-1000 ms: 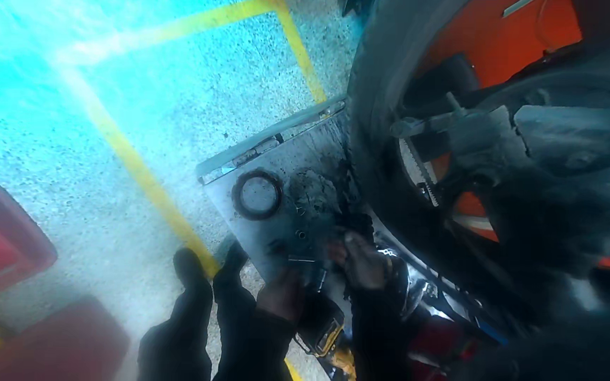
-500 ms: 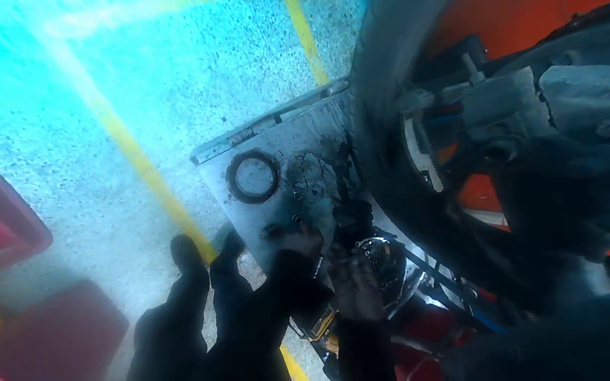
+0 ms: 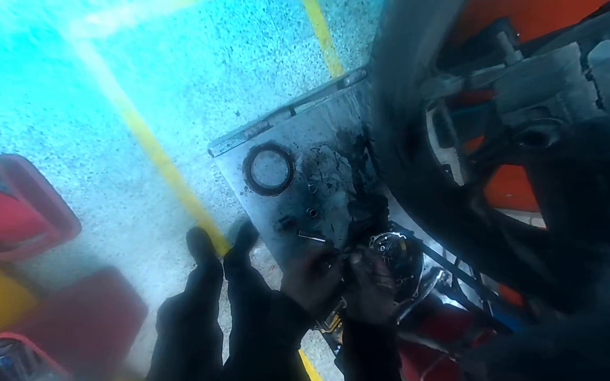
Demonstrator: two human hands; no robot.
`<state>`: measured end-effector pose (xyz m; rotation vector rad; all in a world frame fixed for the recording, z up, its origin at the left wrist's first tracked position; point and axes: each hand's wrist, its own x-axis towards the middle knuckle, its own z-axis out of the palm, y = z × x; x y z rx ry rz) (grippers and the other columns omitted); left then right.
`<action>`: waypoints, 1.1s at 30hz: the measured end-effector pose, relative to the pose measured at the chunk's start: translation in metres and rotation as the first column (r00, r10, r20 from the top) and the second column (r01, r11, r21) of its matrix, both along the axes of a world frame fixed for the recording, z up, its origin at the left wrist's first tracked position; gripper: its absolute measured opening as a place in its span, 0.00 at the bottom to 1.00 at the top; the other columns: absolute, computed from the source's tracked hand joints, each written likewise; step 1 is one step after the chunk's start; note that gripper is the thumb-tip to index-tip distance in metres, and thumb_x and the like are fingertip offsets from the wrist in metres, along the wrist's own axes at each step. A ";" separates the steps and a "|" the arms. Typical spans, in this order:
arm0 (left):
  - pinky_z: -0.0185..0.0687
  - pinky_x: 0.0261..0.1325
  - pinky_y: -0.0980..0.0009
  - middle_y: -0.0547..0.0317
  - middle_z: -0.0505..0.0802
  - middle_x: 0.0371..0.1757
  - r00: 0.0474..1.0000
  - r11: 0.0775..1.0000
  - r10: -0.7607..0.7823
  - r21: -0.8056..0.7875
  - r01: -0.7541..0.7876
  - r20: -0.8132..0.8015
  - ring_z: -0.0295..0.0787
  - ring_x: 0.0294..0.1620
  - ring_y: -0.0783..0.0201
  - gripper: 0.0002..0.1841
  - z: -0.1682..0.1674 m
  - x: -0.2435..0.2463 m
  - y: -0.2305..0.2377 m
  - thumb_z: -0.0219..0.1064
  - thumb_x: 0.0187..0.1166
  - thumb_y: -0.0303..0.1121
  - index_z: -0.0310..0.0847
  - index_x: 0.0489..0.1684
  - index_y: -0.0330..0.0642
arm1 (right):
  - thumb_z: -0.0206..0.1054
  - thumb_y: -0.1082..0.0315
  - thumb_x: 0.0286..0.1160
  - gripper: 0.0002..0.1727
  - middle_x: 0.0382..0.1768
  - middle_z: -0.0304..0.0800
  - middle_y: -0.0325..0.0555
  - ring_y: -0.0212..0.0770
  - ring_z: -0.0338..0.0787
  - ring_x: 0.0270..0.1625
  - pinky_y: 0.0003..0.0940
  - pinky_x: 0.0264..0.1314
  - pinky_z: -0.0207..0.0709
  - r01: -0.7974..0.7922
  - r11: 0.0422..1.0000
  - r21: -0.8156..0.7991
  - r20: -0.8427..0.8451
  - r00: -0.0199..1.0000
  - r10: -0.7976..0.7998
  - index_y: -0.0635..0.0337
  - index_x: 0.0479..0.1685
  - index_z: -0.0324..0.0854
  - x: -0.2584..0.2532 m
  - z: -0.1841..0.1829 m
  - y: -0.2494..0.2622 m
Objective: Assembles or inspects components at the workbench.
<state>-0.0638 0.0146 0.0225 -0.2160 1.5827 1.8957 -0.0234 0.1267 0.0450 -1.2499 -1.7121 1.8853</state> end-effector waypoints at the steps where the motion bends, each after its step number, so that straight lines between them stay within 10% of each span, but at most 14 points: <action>1: 0.92 0.35 0.70 0.60 0.96 0.40 1.000 0.999 0.028 0.020 -0.028 0.010 0.91 0.31 0.69 0.12 -0.001 0.002 -0.002 0.76 0.73 0.32 0.91 0.52 0.41 | 0.70 0.83 0.67 0.14 0.36 0.95 0.43 0.34 0.93 0.36 0.34 0.44 0.92 -0.006 1.000 0.021 0.007 1.000 0.006 0.63 0.50 0.90 0.000 0.001 -0.002; 18: 0.95 0.44 0.65 0.53 0.97 0.43 0.978 0.995 0.096 -0.026 -0.093 0.187 0.96 0.37 0.63 0.12 0.001 0.013 -0.026 0.73 0.74 0.27 0.89 0.52 0.36 | 0.70 0.81 0.68 0.16 0.41 0.95 0.44 0.35 0.94 0.38 0.34 0.45 0.92 -0.311 0.906 0.286 0.221 0.942 0.253 0.66 0.57 0.85 0.003 -0.003 0.012; 21: 0.92 0.36 0.67 0.57 0.95 0.45 0.982 0.998 0.037 -0.065 -0.026 0.184 0.93 0.32 0.64 0.13 -0.009 0.020 -0.037 0.69 0.74 0.28 0.88 0.55 0.40 | 0.67 0.65 0.83 0.15 0.47 0.94 0.51 0.45 0.93 0.41 0.49 0.46 0.88 -0.677 0.681 0.278 0.672 0.644 0.366 0.57 0.64 0.86 -0.021 -0.033 0.033; 25: 0.86 0.26 0.70 0.56 0.94 0.37 0.968 0.999 -0.003 -0.036 0.013 0.249 0.88 0.24 0.66 0.12 -0.011 0.028 -0.048 0.64 0.81 0.29 0.88 0.56 0.38 | 0.74 0.43 0.72 0.23 0.53 0.93 0.57 0.63 0.89 0.59 0.70 0.62 0.76 -0.807 0.590 -0.003 0.947 0.187 0.260 0.51 0.52 0.92 -0.069 -0.060 0.035; 33: 0.86 0.27 0.72 0.56 0.93 0.36 0.949 0.998 0.001 -0.054 0.017 0.316 0.88 0.24 0.68 0.12 -0.013 0.038 -0.055 0.64 0.81 0.29 0.87 0.55 0.37 | 0.70 0.52 0.81 0.24 0.63 0.87 0.66 0.62 0.83 0.71 0.62 0.76 0.69 -0.786 0.570 -0.240 0.947 -0.059 0.316 0.66 0.60 0.87 -0.107 -0.042 0.018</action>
